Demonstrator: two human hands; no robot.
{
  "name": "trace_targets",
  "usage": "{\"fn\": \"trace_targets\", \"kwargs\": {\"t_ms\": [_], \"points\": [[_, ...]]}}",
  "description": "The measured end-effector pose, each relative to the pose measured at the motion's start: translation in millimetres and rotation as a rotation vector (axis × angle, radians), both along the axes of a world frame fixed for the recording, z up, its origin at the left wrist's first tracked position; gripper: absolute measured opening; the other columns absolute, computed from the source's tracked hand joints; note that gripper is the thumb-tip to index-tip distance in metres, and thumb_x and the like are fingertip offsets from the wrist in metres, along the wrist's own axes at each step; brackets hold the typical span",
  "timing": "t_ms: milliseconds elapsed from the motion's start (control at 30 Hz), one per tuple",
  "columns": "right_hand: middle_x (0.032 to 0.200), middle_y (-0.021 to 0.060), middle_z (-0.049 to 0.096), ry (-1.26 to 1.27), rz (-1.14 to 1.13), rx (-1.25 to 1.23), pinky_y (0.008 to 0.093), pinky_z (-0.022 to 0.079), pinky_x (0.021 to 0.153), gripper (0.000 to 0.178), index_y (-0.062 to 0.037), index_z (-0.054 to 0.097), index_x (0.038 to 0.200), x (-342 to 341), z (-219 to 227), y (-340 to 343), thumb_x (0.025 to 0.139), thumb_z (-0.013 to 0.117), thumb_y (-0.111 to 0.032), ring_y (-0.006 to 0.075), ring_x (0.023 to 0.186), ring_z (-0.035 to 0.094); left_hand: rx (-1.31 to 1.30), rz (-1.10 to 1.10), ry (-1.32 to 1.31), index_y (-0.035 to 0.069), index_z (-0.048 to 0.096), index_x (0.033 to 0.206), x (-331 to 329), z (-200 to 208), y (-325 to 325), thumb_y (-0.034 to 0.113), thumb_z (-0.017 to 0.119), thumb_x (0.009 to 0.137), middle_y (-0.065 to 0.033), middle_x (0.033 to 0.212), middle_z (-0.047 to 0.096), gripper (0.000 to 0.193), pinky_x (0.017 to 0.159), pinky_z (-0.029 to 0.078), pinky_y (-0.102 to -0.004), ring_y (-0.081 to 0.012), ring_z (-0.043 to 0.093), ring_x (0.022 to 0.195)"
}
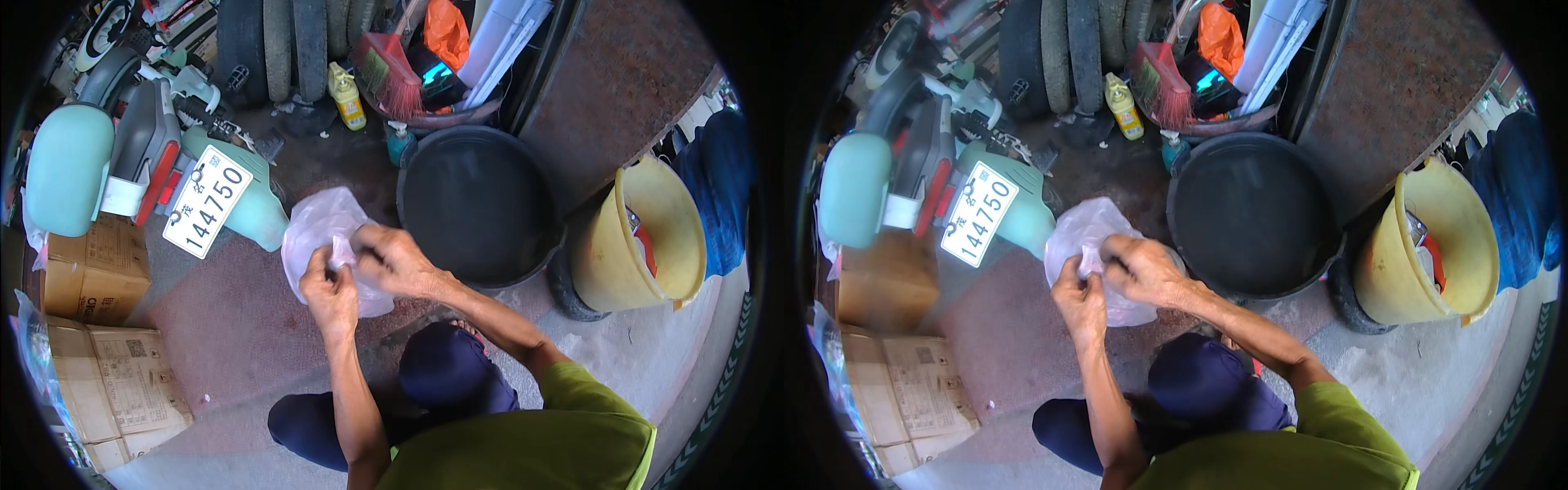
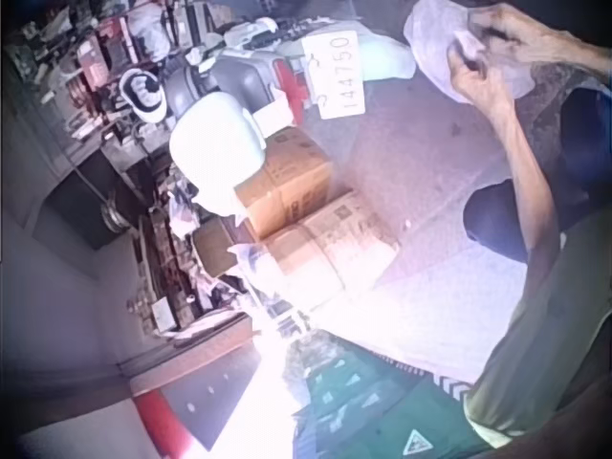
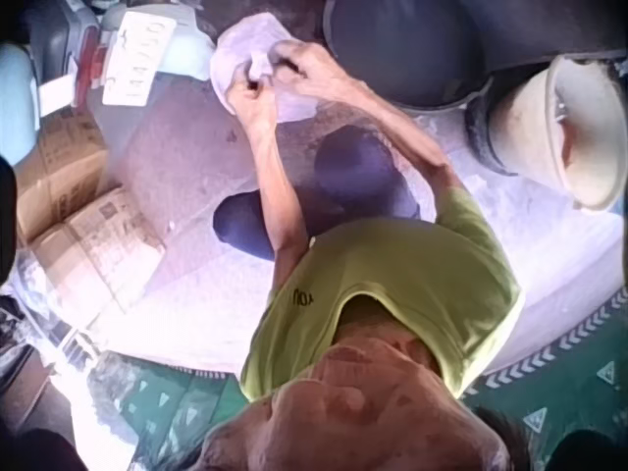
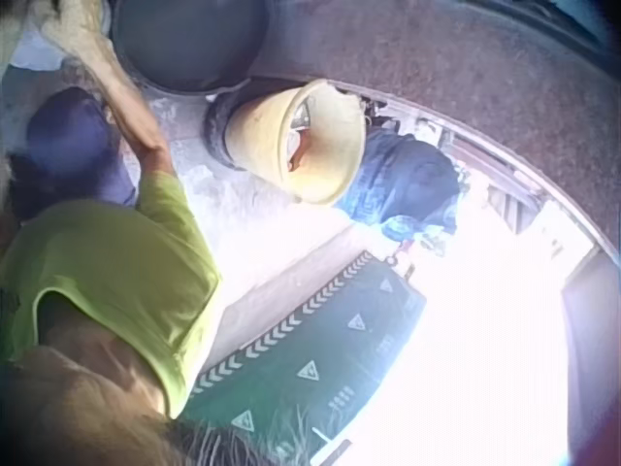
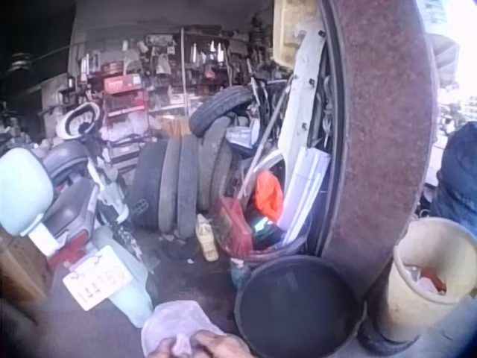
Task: The person picks up a pink plastic bag from a cluttered area, moves to a scooter, and repeatedly opens, closes, and manipulates the bag while squatting. The bag is handled by hand without any tools.
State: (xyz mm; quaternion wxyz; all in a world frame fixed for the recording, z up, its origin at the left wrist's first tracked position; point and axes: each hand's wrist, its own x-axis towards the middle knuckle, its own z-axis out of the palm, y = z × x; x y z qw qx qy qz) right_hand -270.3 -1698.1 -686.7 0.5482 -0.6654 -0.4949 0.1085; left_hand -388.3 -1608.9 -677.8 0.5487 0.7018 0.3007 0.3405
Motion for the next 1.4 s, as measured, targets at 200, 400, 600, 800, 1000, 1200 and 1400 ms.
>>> {"fn": "trace_targets", "kwargs": {"t_ms": [200, 400, 600, 800, 1000, 1200, 1400], "points": [[0.069, 0.0107, 0.059, 0.216, -0.173, -0.061, 0.0318, 0.046, 0.058, 0.013, 0.0042, 0.061, 0.089, 24.6, 2.6, -5.9, 0.082, 0.061, -0.006, 0.0165, 0.061, 0.056, -0.077, -0.029, -0.082, 0.0, 0.064, 0.091, -4.4, 13.9, 8.9, 0.005, 0.064, 0.089, 0.0012, 0.082, 0.059, 0.005, 0.071, 0.043, -0.0239, -0.0075, 0.051, 0.075], [0.066, 0.0034, 0.055, 0.172, -0.131, 0.176, 0.0283, 0.042, 0.056, 0.019, 0.0027, 0.061, 0.084, 13.2, 13.5, -3.6, 0.083, 0.069, -0.014, 0.0096, 0.06, 0.05, -0.052, -0.064, -0.048, 0.0, 0.062, 0.094, 0.5, 22.4, 1.1, 0.011, 0.062, 0.092, -0.0002, 0.081, 0.059, 0.011, 0.073, 0.043, -0.0255, -0.0086, 0.052, 0.077], [0.071, -0.0028, 0.059, 0.706, 0.255, 0.017, 0.0237, 0.041, 0.06, 0.021, 0.0005, 0.067, 0.085, 25.2, 9.8, -2.4, 0.09, 0.068, -0.019, 0.0039, 0.067, 0.05, 0.069, -0.054, -0.018, 0.001, 0.061, 0.094, 2.0, 25.7, -3.3, 0.013, 0.061, 0.093, -0.0026, 0.079, 0.059, 0.012, 0.071, 0.043, -0.0269, -0.0098, 0.051, 0.075], [0.086, 0.0048, 0.064, 0.545, -0.034, -0.022, 0.025, 0.046, 0.072, 0.016, 0.0017, 0.067, 0.081, 24.7, 18.1, -1.6, 0.086, 0.071, -0.013, 0.0074, 0.083, 0.057, 0.072, -0.041, 0.011, 0.0, 0.06, 0.096, -6.7, 20.6, -0.2, 0.016, 0.061, 0.093, -0.0038, 0.085, 0.059, 0.016, 0.073, 0.045, -0.0301, -0.0135, 0.053, 0.078], [0.117, 0.0156, 0.058, 0.579, -0.024, 0.358, 0.0314, 0.048, 0.086, 0.016, 0.0054, 0.062, 0.095, 13.9, 4.0, 5.2, 0.084, 0.065, -0.006, 0.0195, 0.104, 0.059, -0.257, 0.484, -0.039, 0.0, 0.045, 0.124, -0.7, 5.6, 18.6, 0.052, 0.064, 0.085, -0.0183, 0.121, 0.052, 0.067, 0.095, 0.048, -0.0408, -0.0298, 0.057, 0.107], [0.14, 0.0255, 0.041, 0.114, -0.047, 0.15, 0.0487, 0.03, 0.109, 0.055, 0.0044, 0.049, 0.13, -36.6, -4.0, 17.3, 0.088, 0.063, -0.029, 0.0367, 0.137, 0.033, -0.796, -0.082, -0.299, 0.002, 0.028, 0.143, -0.4, -48.8, 18.9, 0.05, 0.047, 0.096, -0.0217, 0.139, 0.039, 0.07, 0.104, 0.044, -0.0449, -0.0319, 0.044, 0.128], [0.15, 0.027, 0.025, 0.138, -0.071, -0.096, 0.0438, 0.019, 0.116, 0.051, -0.0076, 0.039, 0.143, -16.6, -41.8, 43.2, 0.1, 0.041, -0.035, 0.0403, 0.141, 0.024, -1.099, -0.165, -0.568, 0.006, 0.03, 0.145, 10.8, -33.8, -30.2, 0.044, 0.038, 0.101, -0.0161, 0.14, 0.041, 0.059, 0.105, 0.041, -0.0442, -0.0276, 0.042, 0.13]]}}
